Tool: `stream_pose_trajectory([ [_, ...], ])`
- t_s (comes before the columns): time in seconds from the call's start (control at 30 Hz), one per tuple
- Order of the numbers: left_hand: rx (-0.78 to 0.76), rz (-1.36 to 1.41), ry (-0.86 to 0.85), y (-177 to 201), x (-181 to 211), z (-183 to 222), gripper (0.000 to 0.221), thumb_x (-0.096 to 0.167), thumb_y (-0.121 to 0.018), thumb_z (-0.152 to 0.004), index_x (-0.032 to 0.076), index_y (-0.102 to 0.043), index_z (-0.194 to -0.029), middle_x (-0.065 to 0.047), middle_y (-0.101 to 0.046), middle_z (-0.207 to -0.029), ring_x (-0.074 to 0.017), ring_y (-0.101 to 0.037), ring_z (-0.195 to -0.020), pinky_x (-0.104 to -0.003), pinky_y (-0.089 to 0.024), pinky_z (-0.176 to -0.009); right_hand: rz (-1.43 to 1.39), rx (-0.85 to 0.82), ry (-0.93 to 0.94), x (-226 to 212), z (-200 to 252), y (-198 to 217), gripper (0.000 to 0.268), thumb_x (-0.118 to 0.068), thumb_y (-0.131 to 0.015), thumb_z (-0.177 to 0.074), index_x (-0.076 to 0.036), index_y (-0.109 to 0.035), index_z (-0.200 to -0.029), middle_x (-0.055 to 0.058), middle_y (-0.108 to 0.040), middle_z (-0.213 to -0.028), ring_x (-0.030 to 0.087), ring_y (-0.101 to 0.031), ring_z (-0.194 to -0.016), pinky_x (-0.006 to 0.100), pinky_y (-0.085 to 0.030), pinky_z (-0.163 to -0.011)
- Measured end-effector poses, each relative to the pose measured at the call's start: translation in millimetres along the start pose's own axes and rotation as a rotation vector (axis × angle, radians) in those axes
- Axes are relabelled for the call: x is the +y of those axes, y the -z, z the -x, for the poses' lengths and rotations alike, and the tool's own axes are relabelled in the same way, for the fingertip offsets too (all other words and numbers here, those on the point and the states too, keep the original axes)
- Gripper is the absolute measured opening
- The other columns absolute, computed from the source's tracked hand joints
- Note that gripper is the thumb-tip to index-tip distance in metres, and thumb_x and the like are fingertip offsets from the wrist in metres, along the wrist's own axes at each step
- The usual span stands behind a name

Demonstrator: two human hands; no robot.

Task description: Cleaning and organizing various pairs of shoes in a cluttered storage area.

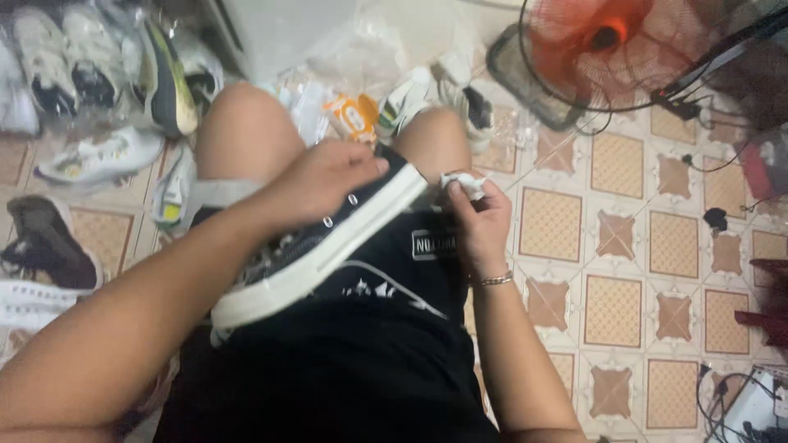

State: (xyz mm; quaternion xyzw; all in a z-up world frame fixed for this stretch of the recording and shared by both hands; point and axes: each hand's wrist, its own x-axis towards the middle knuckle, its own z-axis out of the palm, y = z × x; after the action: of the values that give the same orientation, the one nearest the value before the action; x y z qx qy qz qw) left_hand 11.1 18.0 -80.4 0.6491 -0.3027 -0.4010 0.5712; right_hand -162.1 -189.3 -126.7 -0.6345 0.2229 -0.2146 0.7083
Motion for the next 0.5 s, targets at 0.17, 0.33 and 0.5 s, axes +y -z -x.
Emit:
stream_pose_trajectory([
  [0.17,0.053,0.109,0.141,1,-24,12,0.031,0.026,-0.06,-0.101,0.002,-0.072,-0.085,0.001,-0.068,-0.071,-0.0047,-0.058,-0.06,-0.025,-0.048,-0.054,0.21,0.074,0.048,14,20,-17,0.014,-0.001,-0.076,-0.091,0.0,-0.076,-0.105,0.002,-0.073,-0.094,0.008,-0.065,-0.084,0.023,-0.052,-0.075],
  [0.33,0.082,0.184,0.239,-2,-29,10,0.03,0.026,-0.062,-0.101,0.0,-0.074,-0.09,-0.001,-0.068,-0.072,-0.0056,-0.055,-0.058,-0.025,-0.044,-0.051,0.501,0.026,0.204,1,0,-27,0.019,0.005,-0.076,-0.084,-0.001,-0.078,-0.102,0.004,-0.075,-0.094,0.01,-0.068,-0.086,0.024,-0.053,-0.076],
  [0.5,0.061,0.242,0.183,-11,-41,12,0.03,0.025,-0.061,-0.102,0.0,-0.074,-0.092,0.0,-0.07,-0.075,-0.0031,-0.059,-0.062,-0.023,-0.048,-0.054,0.574,-0.182,0.272,-5,-4,-37,0.017,0.005,-0.073,-0.087,-0.002,-0.075,-0.102,0.007,-0.073,-0.102,0.016,-0.07,-0.095,0.027,-0.054,-0.085],
])
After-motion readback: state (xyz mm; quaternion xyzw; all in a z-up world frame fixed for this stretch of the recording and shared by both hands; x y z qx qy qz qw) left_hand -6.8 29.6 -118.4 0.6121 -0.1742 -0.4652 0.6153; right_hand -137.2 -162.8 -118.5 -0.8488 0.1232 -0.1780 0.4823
